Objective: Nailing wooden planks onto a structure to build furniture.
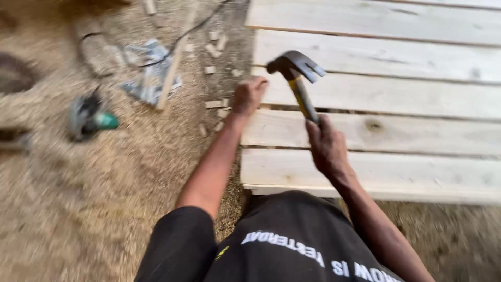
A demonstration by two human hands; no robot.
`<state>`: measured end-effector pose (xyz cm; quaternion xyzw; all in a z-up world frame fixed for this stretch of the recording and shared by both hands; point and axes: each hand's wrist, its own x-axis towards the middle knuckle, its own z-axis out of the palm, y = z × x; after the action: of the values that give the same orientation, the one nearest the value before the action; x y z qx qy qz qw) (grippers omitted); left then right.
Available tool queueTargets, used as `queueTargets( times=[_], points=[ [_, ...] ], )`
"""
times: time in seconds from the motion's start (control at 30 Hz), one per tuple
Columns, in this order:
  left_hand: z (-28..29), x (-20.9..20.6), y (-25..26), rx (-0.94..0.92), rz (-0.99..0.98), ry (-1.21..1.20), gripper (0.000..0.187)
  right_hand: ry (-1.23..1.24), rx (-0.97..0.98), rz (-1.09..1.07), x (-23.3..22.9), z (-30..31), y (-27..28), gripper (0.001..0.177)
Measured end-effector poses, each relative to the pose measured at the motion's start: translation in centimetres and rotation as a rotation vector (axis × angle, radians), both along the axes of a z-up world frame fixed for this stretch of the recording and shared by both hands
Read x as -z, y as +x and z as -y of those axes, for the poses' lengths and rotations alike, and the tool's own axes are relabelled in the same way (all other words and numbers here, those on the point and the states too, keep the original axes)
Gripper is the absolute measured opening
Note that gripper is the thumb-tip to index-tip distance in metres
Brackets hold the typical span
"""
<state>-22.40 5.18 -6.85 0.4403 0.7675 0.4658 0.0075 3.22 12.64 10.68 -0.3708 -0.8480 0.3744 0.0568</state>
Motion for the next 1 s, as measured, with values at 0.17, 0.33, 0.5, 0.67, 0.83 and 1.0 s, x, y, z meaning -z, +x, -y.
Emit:
queueTargets(
  times=[0.17,0.33,0.5,0.67,0.83,1.0],
  points=[
    [2.7,-3.0,2.0,-0.065,0.487,0.200,0.016,-0.011,0.050,-0.231,-3.1,2.4,3.7,0.029],
    [9.5,-11.8,12.6,-0.212,1.609,0.721,0.028,-0.049,-0.031,-0.185,-2.0,4.7,6.0,0.037],
    [12.4,-8.9,23.5,0.040,1.893,0.839,0.029,-0.161,-0.108,-0.243,1.2,7.4,8.4,0.037],
    [15.2,-9.5,28.9,0.211,1.932,0.822,0.037,-0.196,-0.108,-0.236,2.8,11.3,12.9,0.031],
    [19.5,-9.3,30.5,0.031,1.891,0.664,0.031,-0.512,0.062,-0.189,1.0,15.1,14.3,0.037],
    [20.9,-9.6,28.3,0.048,1.854,0.561,0.025,-0.264,-0.002,-0.490,3.2,16.9,14.3,0.032]
  ],
)
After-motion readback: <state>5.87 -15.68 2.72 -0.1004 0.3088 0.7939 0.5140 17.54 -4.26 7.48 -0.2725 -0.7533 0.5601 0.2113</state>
